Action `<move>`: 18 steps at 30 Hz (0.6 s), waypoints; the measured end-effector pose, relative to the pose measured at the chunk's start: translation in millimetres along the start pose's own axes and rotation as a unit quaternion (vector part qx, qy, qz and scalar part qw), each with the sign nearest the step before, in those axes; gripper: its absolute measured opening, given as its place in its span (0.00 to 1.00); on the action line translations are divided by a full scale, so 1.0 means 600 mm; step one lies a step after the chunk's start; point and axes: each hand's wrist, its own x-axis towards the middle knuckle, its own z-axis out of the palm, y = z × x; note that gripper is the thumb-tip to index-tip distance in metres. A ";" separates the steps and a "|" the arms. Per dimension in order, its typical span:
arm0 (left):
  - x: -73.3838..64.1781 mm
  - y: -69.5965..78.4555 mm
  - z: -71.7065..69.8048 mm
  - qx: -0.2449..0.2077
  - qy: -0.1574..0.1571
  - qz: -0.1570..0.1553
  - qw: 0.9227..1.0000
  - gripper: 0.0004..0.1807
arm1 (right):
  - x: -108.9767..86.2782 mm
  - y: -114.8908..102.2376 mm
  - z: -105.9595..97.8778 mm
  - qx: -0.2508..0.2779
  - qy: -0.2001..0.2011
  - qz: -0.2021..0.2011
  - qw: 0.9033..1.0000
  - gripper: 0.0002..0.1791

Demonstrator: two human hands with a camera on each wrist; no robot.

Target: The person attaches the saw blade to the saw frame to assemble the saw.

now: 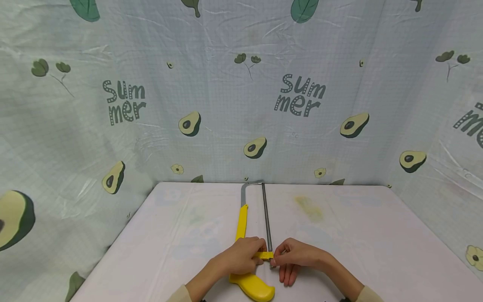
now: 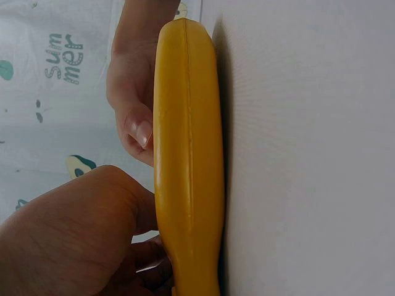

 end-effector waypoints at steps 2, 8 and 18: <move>0.000 0.000 0.000 0.000 -0.001 -0.001 1.000 0.07 | 0.000 0.001 -0.001 0.001 0.000 0.000 1.000 0.13; 0.000 0.000 0.001 0.000 -0.001 -0.003 1.000 0.07 | 0.001 0.004 -0.003 0.001 -0.002 -0.002 1.000 0.13; 0.001 0.000 0.000 0.001 0.000 0.001 1.000 0.06 | 0.003 0.004 -0.005 0.000 -0.003 0.003 1.000 0.13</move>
